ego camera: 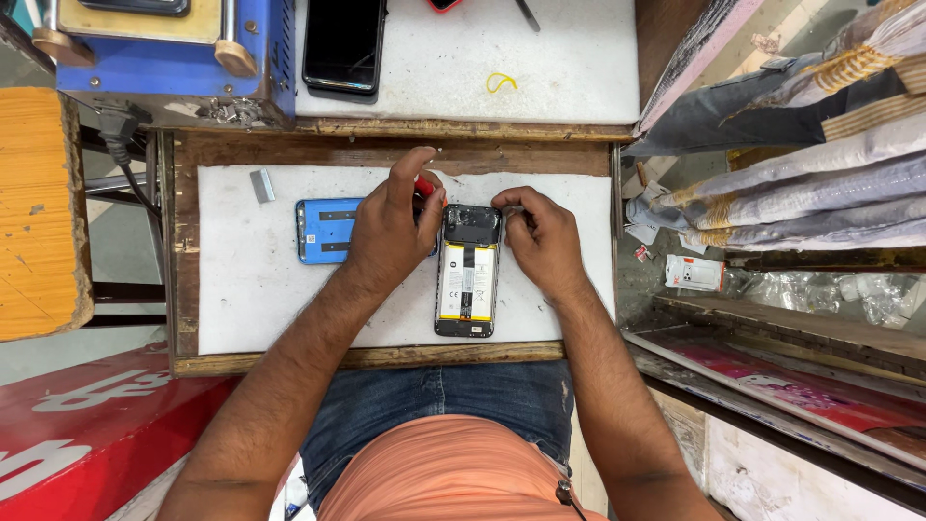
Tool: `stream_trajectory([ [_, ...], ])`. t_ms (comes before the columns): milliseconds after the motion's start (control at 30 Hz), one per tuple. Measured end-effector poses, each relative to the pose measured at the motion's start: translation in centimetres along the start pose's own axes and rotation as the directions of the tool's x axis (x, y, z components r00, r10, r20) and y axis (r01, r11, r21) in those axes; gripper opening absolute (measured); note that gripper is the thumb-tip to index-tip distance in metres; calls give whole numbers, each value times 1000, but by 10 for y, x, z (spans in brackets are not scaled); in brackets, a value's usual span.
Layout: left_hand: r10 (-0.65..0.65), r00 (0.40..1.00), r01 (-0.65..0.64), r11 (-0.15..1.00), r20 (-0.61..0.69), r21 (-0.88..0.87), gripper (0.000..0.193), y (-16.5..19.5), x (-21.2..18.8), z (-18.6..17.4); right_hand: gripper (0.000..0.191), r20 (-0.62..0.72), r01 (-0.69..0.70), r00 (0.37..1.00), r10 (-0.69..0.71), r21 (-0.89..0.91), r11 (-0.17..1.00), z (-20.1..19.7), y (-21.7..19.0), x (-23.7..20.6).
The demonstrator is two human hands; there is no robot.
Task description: The person removes the back cover of a smartphone, then uses a red-handled screwdriver to unscrew and remove internal components. The person handles the phone, back cover, and internal parts on a white work surface.
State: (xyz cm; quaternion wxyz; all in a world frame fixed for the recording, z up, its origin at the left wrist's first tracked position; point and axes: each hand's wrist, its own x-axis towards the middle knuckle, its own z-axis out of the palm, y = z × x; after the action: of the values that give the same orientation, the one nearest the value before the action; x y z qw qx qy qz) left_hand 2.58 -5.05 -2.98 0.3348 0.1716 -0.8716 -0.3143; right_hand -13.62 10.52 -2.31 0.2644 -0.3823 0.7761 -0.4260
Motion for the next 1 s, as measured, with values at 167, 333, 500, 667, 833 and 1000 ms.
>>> stream_trajectory([
  [167,-15,1000,15,999,2,-31,63,-2,-2,1,26,6,-7,1000,7,9,1000,0,0,0],
  [333,-41,999,42,999,15,-16,63,-4,-3,2,24,8,1,1000,-1,-13,1000,0,1,0],
  [500,-27,1000,27,1000,15,-3,62,-1,0,1,24,9,-4,1000,4,-7,1000,0,1,0],
  [667,8,997,-12,998,73,56,61,9,3,-4,24,9,-1,1000,1,1,1000,0,0,0],
  [833,101,990,-107,993,101,54,62,18,6,-9,23,14,-3,1000,2,7,1000,0,0,0],
  [1000,98,988,-117,980,117,163,55,21,11,-12,23,12,15,1000,-15,-5,1000,0,1,1],
])
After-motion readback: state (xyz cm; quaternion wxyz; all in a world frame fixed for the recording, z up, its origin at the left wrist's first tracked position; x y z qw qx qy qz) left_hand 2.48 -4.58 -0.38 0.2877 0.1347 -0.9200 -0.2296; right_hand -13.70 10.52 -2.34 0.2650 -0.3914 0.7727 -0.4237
